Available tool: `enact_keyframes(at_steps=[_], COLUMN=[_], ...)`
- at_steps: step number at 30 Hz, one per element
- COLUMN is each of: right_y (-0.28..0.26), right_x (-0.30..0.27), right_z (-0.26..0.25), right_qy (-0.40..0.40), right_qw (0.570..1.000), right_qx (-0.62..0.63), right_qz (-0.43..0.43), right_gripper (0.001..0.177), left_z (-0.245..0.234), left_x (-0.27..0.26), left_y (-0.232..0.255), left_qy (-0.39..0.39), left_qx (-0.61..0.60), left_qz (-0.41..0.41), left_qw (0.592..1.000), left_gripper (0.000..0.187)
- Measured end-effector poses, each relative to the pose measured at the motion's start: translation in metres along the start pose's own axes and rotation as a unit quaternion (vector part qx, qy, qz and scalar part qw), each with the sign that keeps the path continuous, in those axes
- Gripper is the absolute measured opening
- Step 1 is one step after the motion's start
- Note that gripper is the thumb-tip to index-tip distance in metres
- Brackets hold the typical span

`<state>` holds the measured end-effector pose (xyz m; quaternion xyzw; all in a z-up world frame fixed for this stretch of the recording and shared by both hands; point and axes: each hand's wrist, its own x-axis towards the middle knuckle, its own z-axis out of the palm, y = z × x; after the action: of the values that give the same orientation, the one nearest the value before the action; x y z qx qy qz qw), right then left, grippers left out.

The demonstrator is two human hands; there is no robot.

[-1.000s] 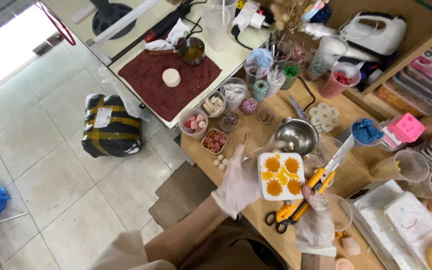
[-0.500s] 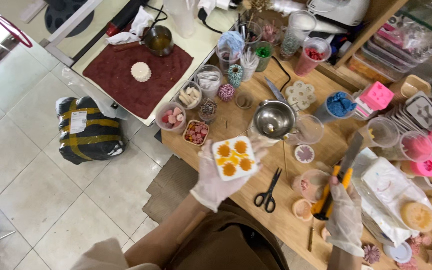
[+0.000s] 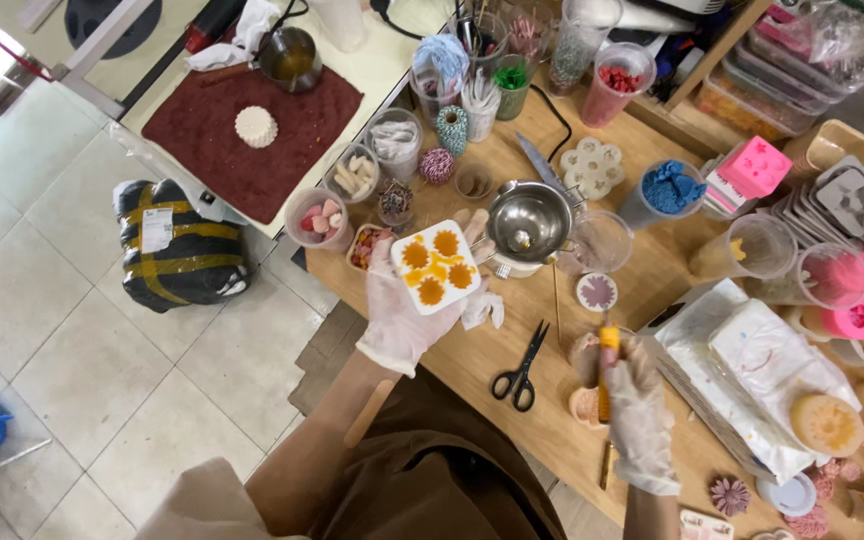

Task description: The person applies liquid wax from a container onto a solid wax shape using a small spoon, then uses scissors to trim the edge of a silicone mold while holding it by hand.

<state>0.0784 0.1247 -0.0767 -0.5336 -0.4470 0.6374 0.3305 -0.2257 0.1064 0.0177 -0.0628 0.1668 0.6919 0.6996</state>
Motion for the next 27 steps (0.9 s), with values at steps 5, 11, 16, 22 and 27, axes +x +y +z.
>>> enact_keyframes(at_steps=[5, 11, 16, 22, 27], right_y=[-0.017, -0.042, -0.079, -0.088, -0.081], right_x=[0.004, 0.017, 0.026, 0.034, 0.036], right_z=[0.042, 0.089, 0.111, 0.123, 0.13], right_qy=[-0.026, -0.017, 0.018, 0.042, 0.069], right_qw=[0.979, 0.96, 0.935, 0.92, 0.921], right_qx=[-0.202, -0.27, -0.34, -0.388, -0.378], right_qz=[-0.011, -0.076, 0.103, -0.031, -0.054], right_gripper=[0.031, 0.031, 0.037, 0.037, 0.035], left_z=[-0.022, -0.043, -0.04, -0.045, -0.072], left_x=[0.064, 0.121, 0.139, 0.151, 0.163], left_y=[-0.003, -0.006, -0.008, -0.006, 0.0], left_qy=[-0.02, -0.028, 0.103, -0.075, 0.06], left_qx=[-0.038, 0.004, 0.047, -0.085, 0.031], left_qz=[-0.062, -0.12, -0.145, -0.184, -0.171], left_qw=[0.997, 0.992, 0.983, 0.976, 0.983], left_gripper=[0.084, 0.073, 0.067, 0.077, 0.059])
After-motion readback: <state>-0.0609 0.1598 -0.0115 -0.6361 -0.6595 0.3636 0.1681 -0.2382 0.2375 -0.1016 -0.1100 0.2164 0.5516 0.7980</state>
